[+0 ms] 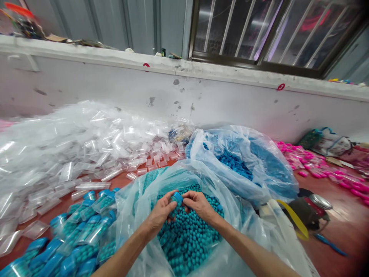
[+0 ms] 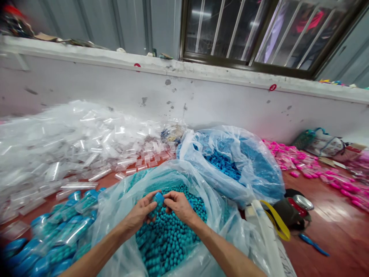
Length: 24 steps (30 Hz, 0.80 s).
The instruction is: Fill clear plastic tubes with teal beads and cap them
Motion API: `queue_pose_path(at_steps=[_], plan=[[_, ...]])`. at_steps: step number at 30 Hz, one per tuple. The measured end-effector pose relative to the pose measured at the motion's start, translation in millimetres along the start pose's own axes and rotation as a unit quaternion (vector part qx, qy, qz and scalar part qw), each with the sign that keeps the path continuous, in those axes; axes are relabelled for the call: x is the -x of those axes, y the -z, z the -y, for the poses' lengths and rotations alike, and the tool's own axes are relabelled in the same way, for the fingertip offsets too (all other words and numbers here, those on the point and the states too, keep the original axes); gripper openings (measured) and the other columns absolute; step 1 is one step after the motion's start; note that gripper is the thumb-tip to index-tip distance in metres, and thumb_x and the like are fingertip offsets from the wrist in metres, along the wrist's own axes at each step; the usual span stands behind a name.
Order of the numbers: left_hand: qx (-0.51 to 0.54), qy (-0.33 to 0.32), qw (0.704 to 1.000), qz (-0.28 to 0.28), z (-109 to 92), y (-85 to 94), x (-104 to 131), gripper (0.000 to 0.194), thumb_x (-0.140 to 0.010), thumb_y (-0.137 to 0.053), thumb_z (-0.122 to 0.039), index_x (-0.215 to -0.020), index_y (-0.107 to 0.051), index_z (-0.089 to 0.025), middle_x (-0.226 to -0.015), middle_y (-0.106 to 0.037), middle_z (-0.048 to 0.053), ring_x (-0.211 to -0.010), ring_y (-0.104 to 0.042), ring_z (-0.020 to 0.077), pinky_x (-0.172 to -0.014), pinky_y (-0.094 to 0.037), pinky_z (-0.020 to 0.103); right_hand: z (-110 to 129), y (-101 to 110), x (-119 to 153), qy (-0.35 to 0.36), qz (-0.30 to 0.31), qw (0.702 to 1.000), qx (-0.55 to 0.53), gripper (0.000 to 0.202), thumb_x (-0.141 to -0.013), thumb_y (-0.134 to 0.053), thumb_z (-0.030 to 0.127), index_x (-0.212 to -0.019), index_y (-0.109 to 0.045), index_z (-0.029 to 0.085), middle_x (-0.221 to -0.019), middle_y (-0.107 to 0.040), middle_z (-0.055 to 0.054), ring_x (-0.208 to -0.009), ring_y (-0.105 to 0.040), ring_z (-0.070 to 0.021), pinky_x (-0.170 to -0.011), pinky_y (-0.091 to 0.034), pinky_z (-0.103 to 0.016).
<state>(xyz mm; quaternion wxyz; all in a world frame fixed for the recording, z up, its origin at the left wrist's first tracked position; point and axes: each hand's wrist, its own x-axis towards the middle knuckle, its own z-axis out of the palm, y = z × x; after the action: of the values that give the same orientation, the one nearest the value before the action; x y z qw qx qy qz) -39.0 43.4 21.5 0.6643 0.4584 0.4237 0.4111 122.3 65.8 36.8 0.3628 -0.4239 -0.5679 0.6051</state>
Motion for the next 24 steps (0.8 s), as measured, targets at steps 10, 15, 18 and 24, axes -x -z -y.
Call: queue_pose_path(at_steps=[10,15,18,24], plan=[[-0.053,-0.018,0.998,-0.043,-16.0,-9.1,7.3,0.057,-0.067,-0.057,-0.042,-0.115,-0.040,-0.016,-0.057,-0.044,-0.010,-0.033,-0.039,0.0034,-0.031,-0.029,0.016,3.7,0.4,4.0,0.034,-0.009,0.994,0.101,0.015,-0.069,-0.052,0.022,-0.069,-0.064,0.015,-0.048,-0.043,0.006,-0.044,-0.038,-0.0065,-0.044,-0.030,-0.020],[-0.064,-0.011,0.995,-0.082,-3.6,-14.1,6.3,0.042,-0.067,-0.054,-0.040,-0.101,-0.043,-0.017,-0.053,-0.040,-0.011,-0.030,-0.034,0.0036,-0.030,-0.030,0.017,-4.8,-5.6,10.3,0.048,0.003,0.992,0.114,0.018,-0.073,-0.049,0.023,-0.073,-0.065,0.015,-0.050,-0.043,0.006,-0.046,-0.039,-0.0076,-0.046,-0.032,-0.020],[-0.094,-0.016,0.988,-0.123,3.9,-16.6,7.4,0.034,-0.071,-0.050,-0.038,-0.098,-0.044,-0.018,-0.050,-0.036,-0.012,-0.030,-0.034,0.0042,-0.030,-0.030,0.017,-2.7,-7.5,14.0,0.109,-0.001,0.978,0.180,0.019,-0.074,-0.047,0.021,-0.068,-0.064,0.016,-0.054,-0.045,0.004,-0.051,-0.039,-0.0081,-0.053,-0.034,-0.021],[-0.098,0.016,0.993,-0.056,-8.1,-10.0,16.0,0.040,-0.072,-0.049,-0.045,-0.103,-0.038,-0.020,-0.055,-0.045,-0.010,-0.035,-0.048,0.0075,-0.032,-0.032,0.016,13.9,0.9,13.4,0.009,0.067,0.993,0.099,0.022,-0.067,-0.051,0.019,-0.086,-0.062,0.016,-0.064,-0.052,0.003,-0.055,-0.046,-0.0093,-0.054,-0.039,-0.023]])
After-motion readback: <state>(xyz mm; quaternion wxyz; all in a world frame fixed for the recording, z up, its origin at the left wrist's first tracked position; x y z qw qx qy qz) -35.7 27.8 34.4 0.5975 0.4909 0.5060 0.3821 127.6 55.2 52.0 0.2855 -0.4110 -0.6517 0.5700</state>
